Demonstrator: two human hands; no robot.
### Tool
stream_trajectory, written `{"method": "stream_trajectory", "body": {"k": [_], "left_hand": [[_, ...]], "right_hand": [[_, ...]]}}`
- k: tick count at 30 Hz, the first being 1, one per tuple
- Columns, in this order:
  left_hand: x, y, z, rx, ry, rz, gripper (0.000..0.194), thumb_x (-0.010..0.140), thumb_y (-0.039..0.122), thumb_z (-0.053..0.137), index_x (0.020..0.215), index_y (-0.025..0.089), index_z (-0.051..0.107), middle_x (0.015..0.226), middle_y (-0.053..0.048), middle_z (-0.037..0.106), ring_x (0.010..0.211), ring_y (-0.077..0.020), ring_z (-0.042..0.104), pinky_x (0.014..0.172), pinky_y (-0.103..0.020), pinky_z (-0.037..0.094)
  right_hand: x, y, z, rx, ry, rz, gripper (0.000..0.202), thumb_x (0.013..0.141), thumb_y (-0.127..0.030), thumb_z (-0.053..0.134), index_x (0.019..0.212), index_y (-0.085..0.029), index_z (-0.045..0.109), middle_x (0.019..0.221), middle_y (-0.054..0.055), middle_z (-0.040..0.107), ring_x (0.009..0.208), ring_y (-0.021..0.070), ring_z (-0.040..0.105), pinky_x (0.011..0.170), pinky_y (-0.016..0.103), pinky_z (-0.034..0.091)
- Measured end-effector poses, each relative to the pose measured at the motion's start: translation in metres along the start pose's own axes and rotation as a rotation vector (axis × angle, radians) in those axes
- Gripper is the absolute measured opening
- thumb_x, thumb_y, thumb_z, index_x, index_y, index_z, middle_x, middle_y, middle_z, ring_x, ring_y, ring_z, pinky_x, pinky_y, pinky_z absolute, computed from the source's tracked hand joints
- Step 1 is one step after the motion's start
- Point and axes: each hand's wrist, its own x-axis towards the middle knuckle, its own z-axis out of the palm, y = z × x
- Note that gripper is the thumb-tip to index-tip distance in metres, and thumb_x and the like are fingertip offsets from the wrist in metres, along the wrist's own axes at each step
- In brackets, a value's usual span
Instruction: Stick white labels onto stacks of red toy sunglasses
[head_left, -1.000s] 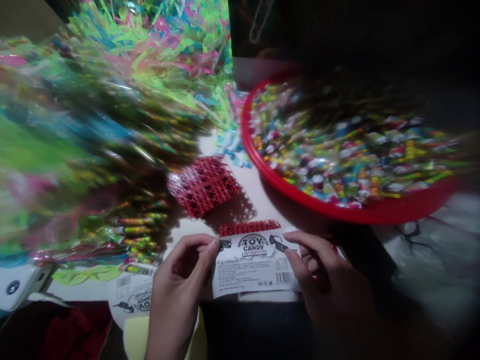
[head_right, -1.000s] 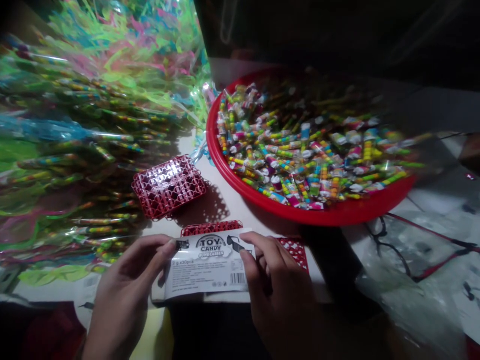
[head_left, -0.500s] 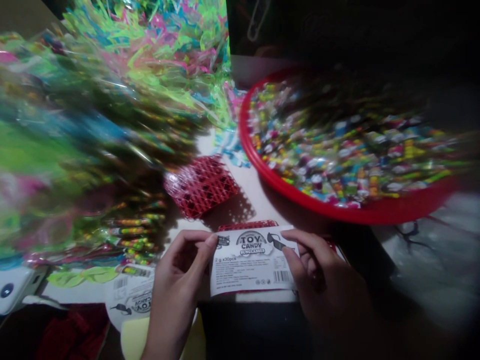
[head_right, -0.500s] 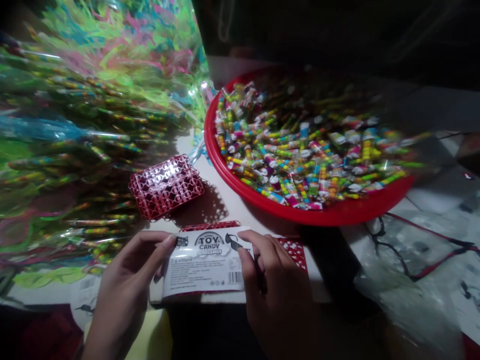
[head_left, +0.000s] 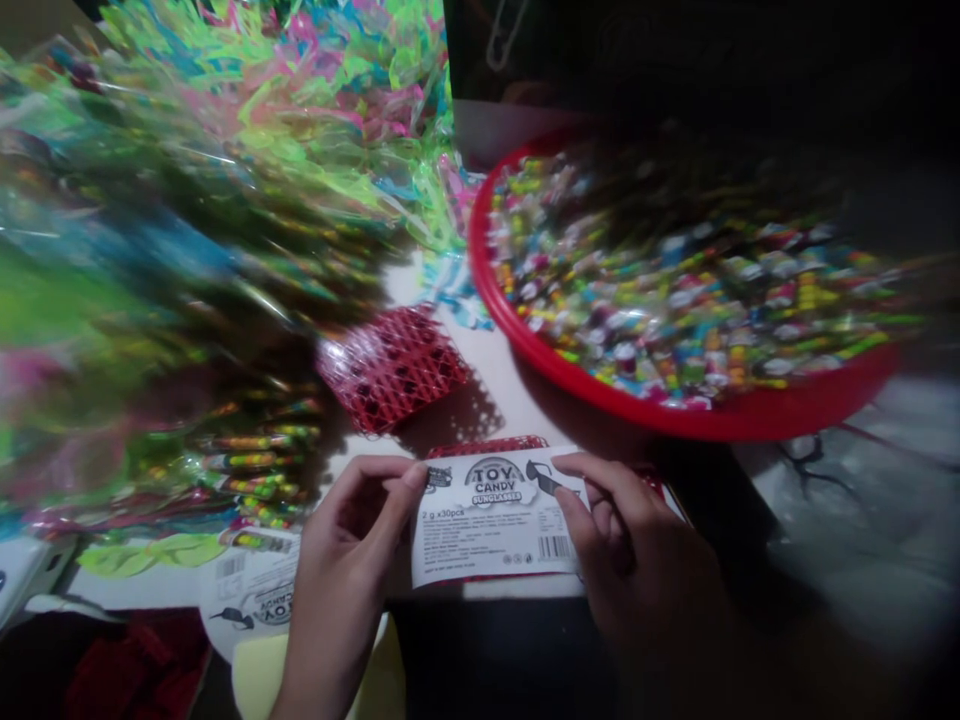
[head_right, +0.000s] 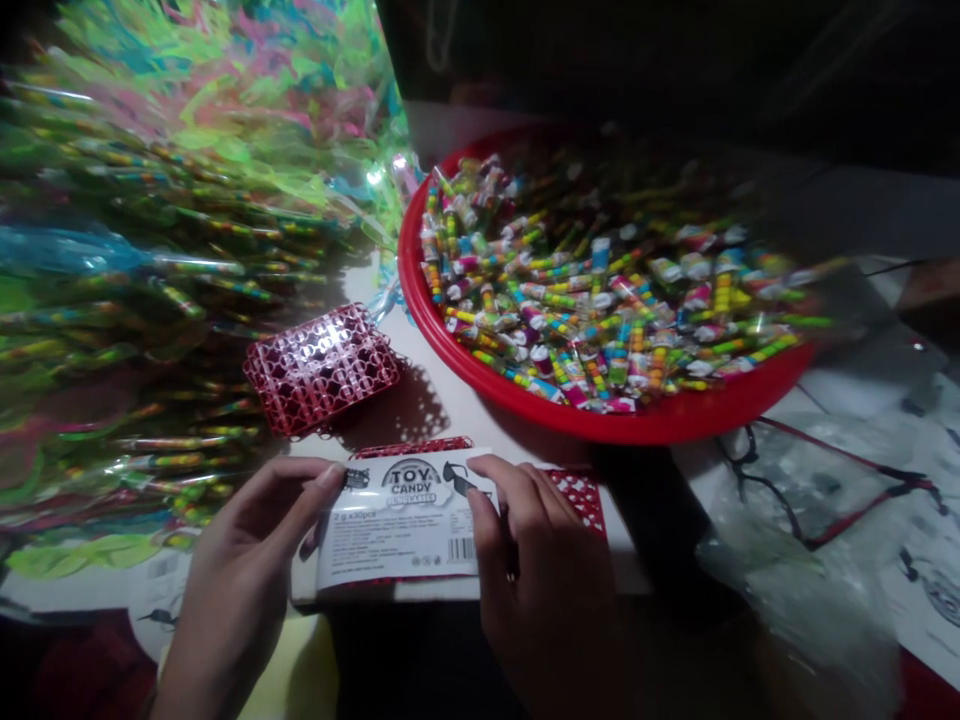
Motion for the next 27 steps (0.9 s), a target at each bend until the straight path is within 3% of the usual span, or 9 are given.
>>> {"method": "stream_trajectory", "body": {"k": [4, 8, 23, 27], "left_hand": [[0.0000, 0.0020, -0.0018, 0.025, 0.009, -0.013, 0.027, 0.086, 0.051, 0.090, 0.084, 0.026, 0.081, 0.068, 0.004, 0.060, 0.062, -0.0110, 0.046, 0.054, -0.016, 0.038], [0.0001, 0.0028, -0.0012, -0.001, 0.009, -0.017, 0.029, 0.084, 0.053, 0.091, 0.081, 0.026, 0.080, 0.066, 0.005, 0.057, 0.061, -0.0105, 0.045, 0.054, -0.015, 0.038], [0.0012, -0.0030, -0.0028, -0.015, -0.008, -0.032, 0.025, 0.087, 0.050, 0.090, 0.086, 0.027, 0.080, 0.067, 0.005, 0.056, 0.063, -0.0119, 0.045, 0.056, -0.018, 0.038], [0.0000, -0.0028, -0.0050, 0.025, -0.010, -0.029, 0.025, 0.088, 0.051, 0.089, 0.087, 0.027, 0.082, 0.067, 0.005, 0.057, 0.064, -0.0129, 0.046, 0.055, -0.021, 0.036]], "right_hand": [[-0.0025, -0.0010, 0.0011, -0.021, 0.003, -0.012, 0.026, 0.111, -0.031, 0.052, 0.126, -0.022, 0.071, 0.107, 0.007, 0.084, 0.096, 0.0261, 0.082, 0.094, 0.042, 0.064], [-0.0036, 0.0002, 0.0044, 0.010, -0.003, -0.013, 0.026, 0.113, -0.030, 0.051, 0.130, -0.022, 0.069, 0.116, 0.006, 0.084, 0.108, 0.0254, 0.081, 0.097, 0.040, 0.063], [-0.0042, 0.0001, 0.0071, -0.045, 0.021, -0.067, 0.024, 0.112, -0.026, 0.052, 0.128, -0.020, 0.068, 0.117, 0.008, 0.083, 0.110, 0.0253, 0.080, 0.101, 0.038, 0.060], [-0.0024, -0.0005, 0.0063, -0.044, 0.019, -0.077, 0.023, 0.113, -0.027, 0.051, 0.127, -0.020, 0.068, 0.114, 0.007, 0.083, 0.106, 0.0245, 0.080, 0.096, 0.037, 0.060]]}}
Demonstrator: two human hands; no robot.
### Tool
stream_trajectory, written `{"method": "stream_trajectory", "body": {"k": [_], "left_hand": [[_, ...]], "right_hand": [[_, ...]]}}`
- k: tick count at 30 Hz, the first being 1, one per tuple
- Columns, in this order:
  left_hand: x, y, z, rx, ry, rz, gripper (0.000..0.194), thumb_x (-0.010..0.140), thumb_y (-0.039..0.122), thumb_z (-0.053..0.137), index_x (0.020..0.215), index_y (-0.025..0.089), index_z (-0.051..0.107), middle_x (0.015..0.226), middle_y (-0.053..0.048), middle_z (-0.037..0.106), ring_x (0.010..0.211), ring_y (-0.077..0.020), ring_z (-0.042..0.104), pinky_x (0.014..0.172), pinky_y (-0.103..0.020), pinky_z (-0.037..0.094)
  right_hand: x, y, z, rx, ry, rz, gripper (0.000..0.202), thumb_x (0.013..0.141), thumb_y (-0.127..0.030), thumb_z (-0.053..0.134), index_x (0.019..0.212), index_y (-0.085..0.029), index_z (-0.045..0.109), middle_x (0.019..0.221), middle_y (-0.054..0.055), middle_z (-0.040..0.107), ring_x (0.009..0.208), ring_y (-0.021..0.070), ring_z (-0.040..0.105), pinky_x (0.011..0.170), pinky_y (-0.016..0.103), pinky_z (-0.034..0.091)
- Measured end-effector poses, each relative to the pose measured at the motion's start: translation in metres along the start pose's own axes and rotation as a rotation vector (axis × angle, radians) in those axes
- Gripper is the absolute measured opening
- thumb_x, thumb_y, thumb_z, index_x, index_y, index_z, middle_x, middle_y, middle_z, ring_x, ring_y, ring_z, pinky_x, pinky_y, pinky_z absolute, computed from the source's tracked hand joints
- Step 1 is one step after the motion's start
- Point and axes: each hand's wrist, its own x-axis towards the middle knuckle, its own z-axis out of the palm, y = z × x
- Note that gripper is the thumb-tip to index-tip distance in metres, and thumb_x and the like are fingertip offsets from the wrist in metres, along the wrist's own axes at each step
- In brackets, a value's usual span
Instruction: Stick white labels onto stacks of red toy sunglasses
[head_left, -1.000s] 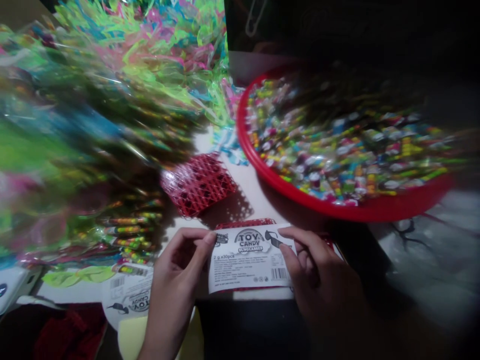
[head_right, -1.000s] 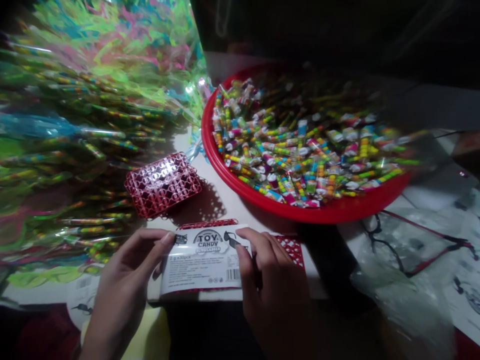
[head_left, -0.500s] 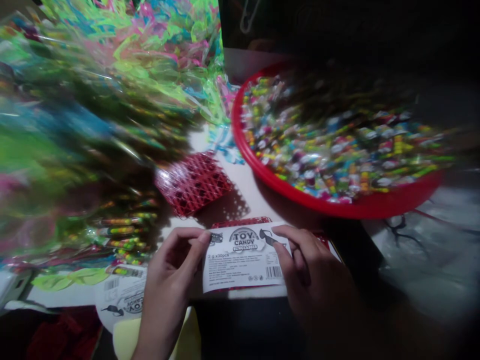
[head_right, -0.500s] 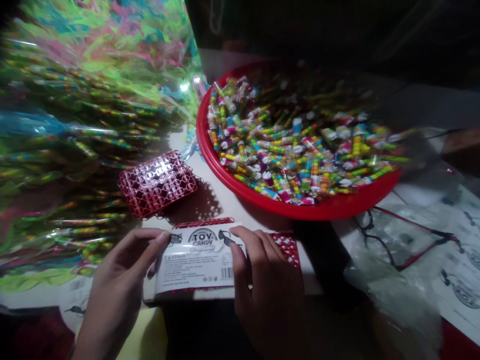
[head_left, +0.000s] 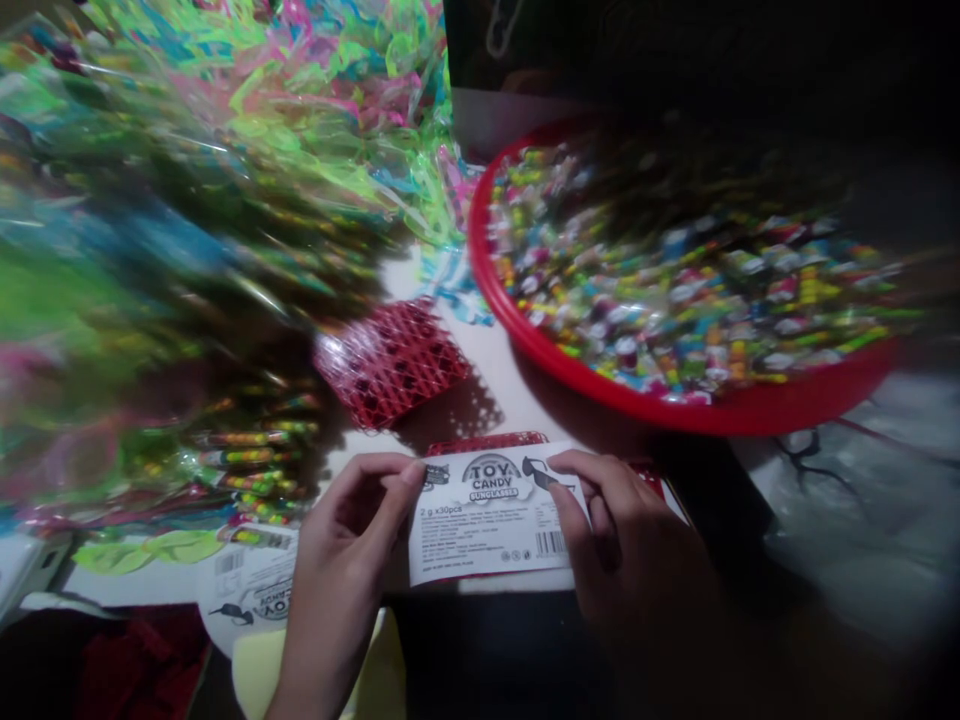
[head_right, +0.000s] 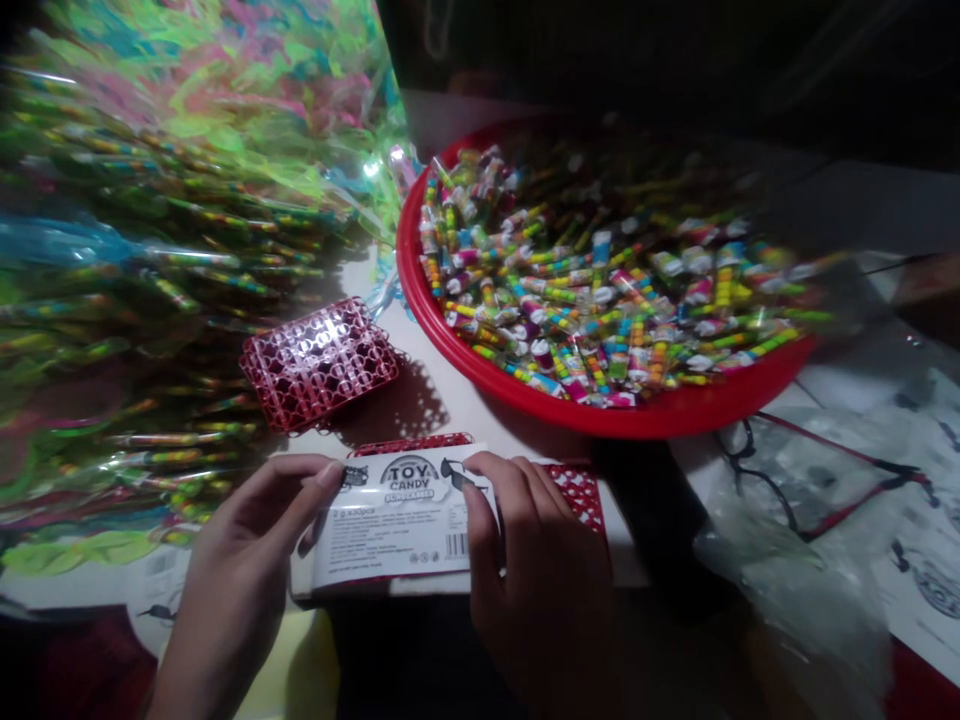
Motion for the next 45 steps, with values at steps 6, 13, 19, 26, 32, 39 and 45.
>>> {"method": "stream_trajectory", "body": {"k": [6, 13, 19, 26, 32, 39, 45], "left_hand": [[-0.001, -0.004, -0.002, 0.001, 0.008, -0.029, 0.027, 0.087, 0.054, 0.090, 0.089, 0.028, 0.084, 0.070, 0.004, 0.059, 0.064, -0.0133, 0.045, 0.055, -0.022, 0.036], [-0.003, -0.005, -0.003, -0.024, 0.009, -0.038, 0.027, 0.087, 0.054, 0.090, 0.091, 0.028, 0.085, 0.072, 0.003, 0.062, 0.065, -0.0126, 0.046, 0.056, -0.020, 0.037], [-0.004, -0.005, -0.002, -0.036, 0.016, -0.041, 0.029, 0.085, 0.054, 0.092, 0.089, 0.027, 0.085, 0.070, 0.003, 0.061, 0.062, -0.0121, 0.046, 0.054, -0.020, 0.037], [-0.005, -0.005, -0.001, -0.080, 0.009, -0.088, 0.034, 0.082, 0.056, 0.093, 0.090, 0.025, 0.083, 0.073, 0.003, 0.064, 0.063, -0.0113, 0.050, 0.054, -0.017, 0.041], [-0.009, -0.004, 0.000, -0.099, -0.027, -0.121, 0.040, 0.079, 0.055, 0.097, 0.099, 0.026, 0.079, 0.076, 0.003, 0.066, 0.069, -0.0127, 0.059, 0.056, -0.016, 0.047], [-0.012, -0.006, 0.001, -0.134, -0.051, -0.163, 0.037, 0.083, 0.052, 0.096, 0.101, 0.027, 0.075, 0.072, 0.006, 0.061, 0.056, -0.0092, 0.052, 0.045, -0.014, 0.044], [-0.013, -0.005, 0.004, -0.116, -0.049, -0.149, 0.037, 0.083, 0.053, 0.095, 0.101, 0.026, 0.076, 0.071, 0.006, 0.063, 0.059, -0.0096, 0.057, 0.048, -0.013, 0.048]], "right_hand": [[0.003, 0.000, 0.002, -0.019, -0.014, -0.032, 0.020, 0.113, -0.025, 0.050, 0.125, -0.020, 0.066, 0.111, 0.006, 0.083, 0.098, 0.0223, 0.079, 0.089, 0.035, 0.060], [-0.006, 0.002, 0.005, -0.089, 0.061, -0.127, 0.020, 0.113, -0.020, 0.054, 0.131, -0.020, 0.062, 0.121, 0.006, 0.083, 0.112, 0.0206, 0.077, 0.103, 0.032, 0.055], [-0.009, 0.001, 0.003, -0.092, 0.083, -0.123, 0.020, 0.112, -0.021, 0.055, 0.130, -0.024, 0.063, 0.119, 0.002, 0.084, 0.112, 0.0176, 0.078, 0.102, 0.027, 0.054], [-0.009, -0.003, 0.000, -0.069, 0.094, -0.086, 0.018, 0.111, -0.019, 0.055, 0.125, -0.026, 0.065, 0.114, 0.001, 0.085, 0.107, 0.0166, 0.081, 0.092, 0.027, 0.057], [-0.014, -0.010, 0.002, -0.076, 0.113, -0.012, 0.016, 0.112, -0.032, 0.058, 0.124, -0.027, 0.067, 0.113, 0.004, 0.082, 0.100, 0.0202, 0.079, 0.081, 0.031, 0.057], [-0.015, -0.014, 0.004, -0.121, 0.083, 0.028, 0.022, 0.111, -0.036, 0.059, 0.131, -0.027, 0.065, 0.122, 0.008, 0.077, 0.094, 0.0235, 0.076, 0.071, 0.035, 0.054], [-0.014, -0.017, 0.005, -0.141, 0.143, 0.000, 0.020, 0.112, -0.036, 0.059, 0.126, -0.026, 0.067, 0.114, 0.005, 0.078, 0.091, 0.0193, 0.077, 0.070, 0.030, 0.056]]}}
